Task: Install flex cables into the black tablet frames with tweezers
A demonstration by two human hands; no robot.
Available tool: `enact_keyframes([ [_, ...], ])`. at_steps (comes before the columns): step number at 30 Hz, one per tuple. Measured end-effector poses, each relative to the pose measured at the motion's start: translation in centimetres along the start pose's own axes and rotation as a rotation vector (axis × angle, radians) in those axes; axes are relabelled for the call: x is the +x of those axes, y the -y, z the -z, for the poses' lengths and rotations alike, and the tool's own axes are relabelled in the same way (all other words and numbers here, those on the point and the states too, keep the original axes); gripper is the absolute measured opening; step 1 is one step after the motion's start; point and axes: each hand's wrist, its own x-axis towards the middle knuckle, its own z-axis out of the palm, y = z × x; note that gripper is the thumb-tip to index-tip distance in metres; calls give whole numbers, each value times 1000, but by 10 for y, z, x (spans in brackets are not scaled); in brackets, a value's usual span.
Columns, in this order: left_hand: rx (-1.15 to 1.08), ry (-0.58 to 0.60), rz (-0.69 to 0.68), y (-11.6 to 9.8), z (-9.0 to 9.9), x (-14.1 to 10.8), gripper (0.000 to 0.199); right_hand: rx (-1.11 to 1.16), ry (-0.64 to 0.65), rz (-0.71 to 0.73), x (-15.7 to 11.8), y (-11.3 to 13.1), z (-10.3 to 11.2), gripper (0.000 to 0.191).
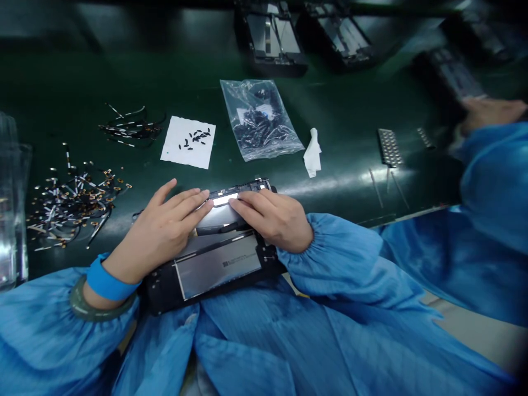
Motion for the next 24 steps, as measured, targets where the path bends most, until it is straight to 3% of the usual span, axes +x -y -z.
enact_keyframes([
  [5,-76,-64,24,0,-6,-1,46,10,9,6,2,2,-1,28],
  [12,-2,-3,8,0,-1,-2,43,-33,7,14,-3,-11,16,26],
  [14,-63,-10,42,2,-2,-3,42,27,-55,-141,-14,-17,24,28],
  [17,-107,-45,165,4,-6,1,40,185,-119,-566,-35,-17,28,26],
  [19,-82,-11,248,4,-9,8,42,338,-37,-773,-46,-10,23,22],
  [21,-56,87,320,3,-7,15,42,513,60,-903,-52,-3,17,31],
  [24,-56,129,514,7,11,21,35,836,176,-1141,-56,-1,15,47],
])
